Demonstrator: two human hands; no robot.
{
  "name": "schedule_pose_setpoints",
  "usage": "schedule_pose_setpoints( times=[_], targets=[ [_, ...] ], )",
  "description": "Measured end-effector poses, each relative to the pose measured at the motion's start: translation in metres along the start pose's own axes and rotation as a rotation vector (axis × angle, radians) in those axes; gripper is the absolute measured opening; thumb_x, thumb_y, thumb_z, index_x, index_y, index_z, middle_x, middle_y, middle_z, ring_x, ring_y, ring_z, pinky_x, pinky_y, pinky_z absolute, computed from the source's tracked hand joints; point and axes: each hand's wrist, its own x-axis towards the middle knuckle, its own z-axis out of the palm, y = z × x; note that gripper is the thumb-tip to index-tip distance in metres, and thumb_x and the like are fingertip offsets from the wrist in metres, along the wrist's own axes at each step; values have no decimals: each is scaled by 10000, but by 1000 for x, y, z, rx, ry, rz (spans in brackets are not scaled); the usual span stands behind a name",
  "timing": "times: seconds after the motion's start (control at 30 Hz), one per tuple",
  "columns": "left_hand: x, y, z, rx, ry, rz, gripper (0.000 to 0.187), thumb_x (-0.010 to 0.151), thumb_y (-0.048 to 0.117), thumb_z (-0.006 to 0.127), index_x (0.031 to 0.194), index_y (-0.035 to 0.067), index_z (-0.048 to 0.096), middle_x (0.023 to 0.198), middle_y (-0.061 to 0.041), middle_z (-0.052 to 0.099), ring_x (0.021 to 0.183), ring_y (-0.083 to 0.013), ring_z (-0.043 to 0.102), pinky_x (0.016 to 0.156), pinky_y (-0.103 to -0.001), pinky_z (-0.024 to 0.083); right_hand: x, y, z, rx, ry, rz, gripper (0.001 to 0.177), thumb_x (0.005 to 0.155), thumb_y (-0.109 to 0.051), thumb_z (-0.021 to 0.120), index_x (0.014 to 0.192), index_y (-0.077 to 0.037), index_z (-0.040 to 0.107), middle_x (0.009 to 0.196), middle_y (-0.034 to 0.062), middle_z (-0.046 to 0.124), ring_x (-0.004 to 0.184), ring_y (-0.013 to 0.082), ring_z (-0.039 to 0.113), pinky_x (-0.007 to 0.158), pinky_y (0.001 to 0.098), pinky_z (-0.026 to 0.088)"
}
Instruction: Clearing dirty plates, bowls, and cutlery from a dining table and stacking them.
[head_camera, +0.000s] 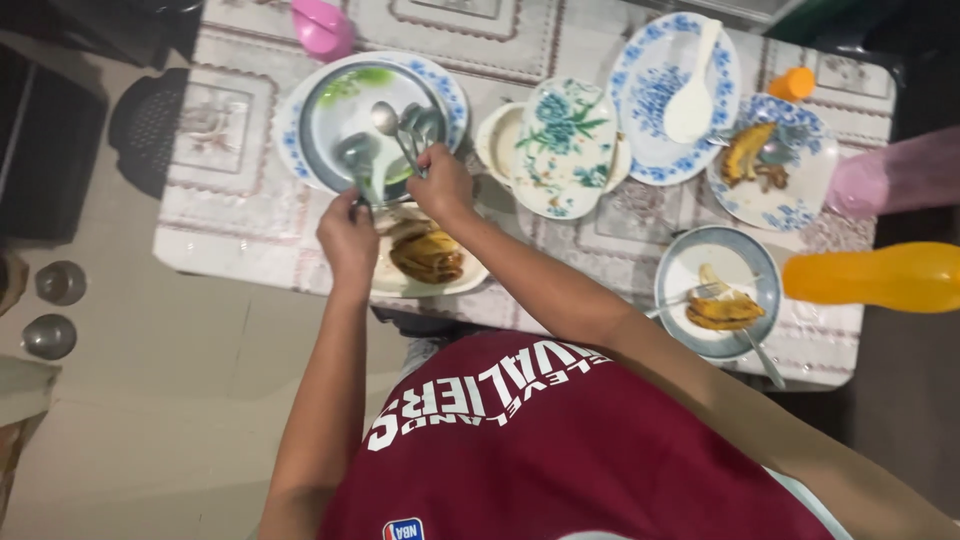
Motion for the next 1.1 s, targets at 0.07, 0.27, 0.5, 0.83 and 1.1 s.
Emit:
schedule_pose_setpoints(
  times=[0.07,0.27,0.5,0.83,1.1],
  targets=[
    [6,-3,0,28,1,22,268,915,3,649,1173,-36,710,1009,-231,739,914,-348,725,828,-411,552,-2,-16,6,-12,-24,0,330,716,-170,779,1006,-82,647,898,136,737,857,345,719,780,445,554],
    [29,-19,5,87,-18,49,241,910,8,647,1132,-28,732,1027,-251,730,940,-397,719,862,-435,553,-8,-33,9,-13,-17,-132,433,780,-207,793,1154,-60,631,948,160,728,852,354,715,765,454,552],
    [45,-61,-5,133,-106,103,193,925,36,660,1081,3,767,993,-233,747,920,-378,734,862,-424,569,-38,74,-41,389,-70,233,280,978,-232,739,891,34,718,727,131,662,594,154,588,542,328,474],
    [77,-96,25,-398,-143,-475,326,1022,136,651,1311,22,550,971,-110,736,818,-179,707,680,-307,552,-72,144,-103,1112,180,1024,232,952,-314,686,853,-107,650,668,-3,592,497,97,454,472,269,373],
    [106,-66,29,-754,-323,-753,442,972,-21,519,1394,90,453,1234,-150,655,992,-262,714,773,-400,621,-63,170,-109,1094,361,976,101,965,-135,670,986,-64,601,706,40,632,513,115,472,459,282,369]
  ],
)
